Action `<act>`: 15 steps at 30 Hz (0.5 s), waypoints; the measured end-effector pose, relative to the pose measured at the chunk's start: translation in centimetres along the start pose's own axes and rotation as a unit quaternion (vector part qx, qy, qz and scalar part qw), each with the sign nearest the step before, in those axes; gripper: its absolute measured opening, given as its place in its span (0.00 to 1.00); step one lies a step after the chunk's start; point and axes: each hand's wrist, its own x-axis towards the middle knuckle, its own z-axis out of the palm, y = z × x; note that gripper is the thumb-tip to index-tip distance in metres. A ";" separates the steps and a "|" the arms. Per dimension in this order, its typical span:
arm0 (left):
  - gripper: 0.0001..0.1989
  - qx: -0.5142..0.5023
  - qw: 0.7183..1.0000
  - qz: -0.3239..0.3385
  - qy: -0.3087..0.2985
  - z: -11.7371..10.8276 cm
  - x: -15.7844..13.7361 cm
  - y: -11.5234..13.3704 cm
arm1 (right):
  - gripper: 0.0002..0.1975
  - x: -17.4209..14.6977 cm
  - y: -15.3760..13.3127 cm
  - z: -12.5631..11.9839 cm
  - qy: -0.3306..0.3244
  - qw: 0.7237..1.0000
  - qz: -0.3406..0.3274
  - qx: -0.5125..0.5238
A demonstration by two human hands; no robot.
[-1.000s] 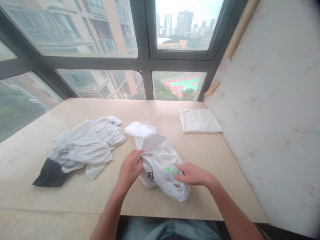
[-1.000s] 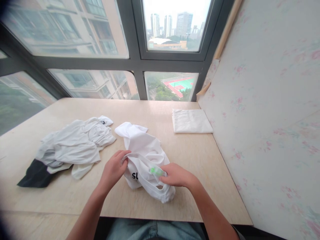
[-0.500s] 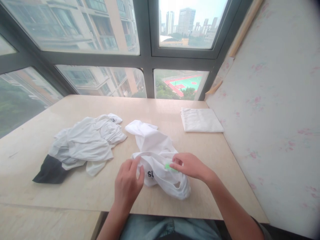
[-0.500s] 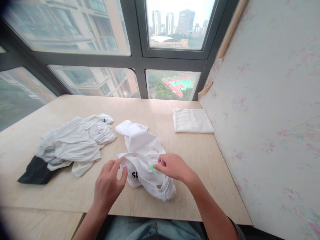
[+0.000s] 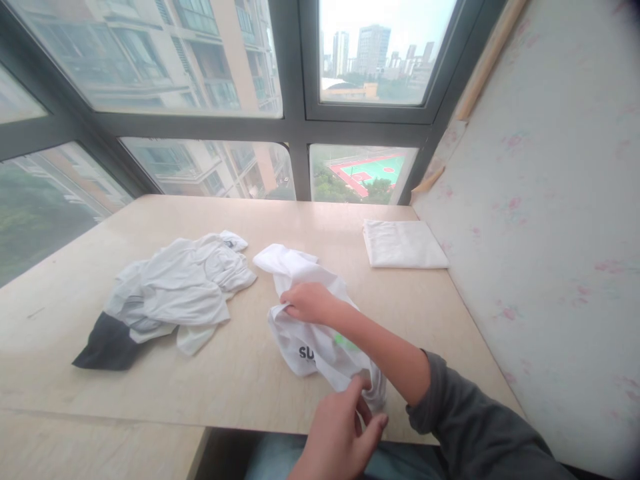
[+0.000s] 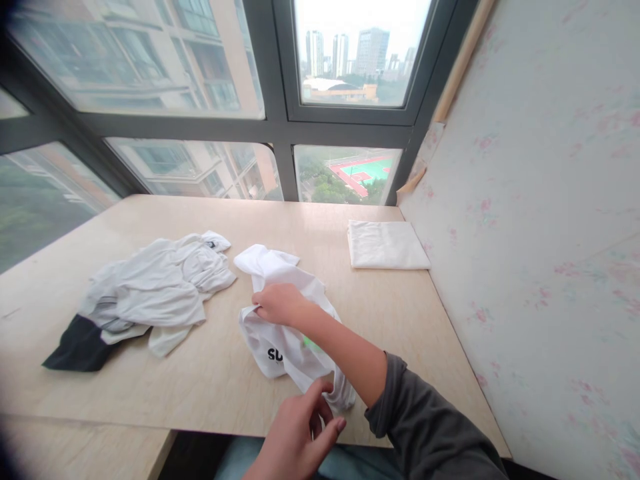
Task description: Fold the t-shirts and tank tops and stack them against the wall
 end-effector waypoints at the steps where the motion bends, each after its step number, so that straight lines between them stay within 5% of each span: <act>1: 0.11 -0.015 1.000 -0.010 0.006 -0.1 -0.1 -0.1 | 0.12 -0.1 0.2 -0.5 0.008 1.000 0.016 -0.008; 4: 0.14 0.036 0.997 -0.002 0.067 -0.7 -0.7 -0.9 | 0.14 -1.2 1.4 -3.0 0.063 0.992 0.101 -0.029; 8: 0.17 0.111 0.968 0.061 0.218 -3.4 -1.9 -2.6 | 0.20 -4.2 5.0 -7.3 0.215 0.952 0.215 -0.017; 12: 0.12 0.038 0.924 0.059 0.376 -8.3 -2.3 -3.9 | 0.24 -8.0 8.0 -10.6 0.341 0.931 0.123 0.048; 15: 0.16 -0.073 0.888 0.049 0.452 -12.3 -1.5 -4.0 | 0.19 -10.7 8.4 -12.0 0.284 0.945 0.072 0.142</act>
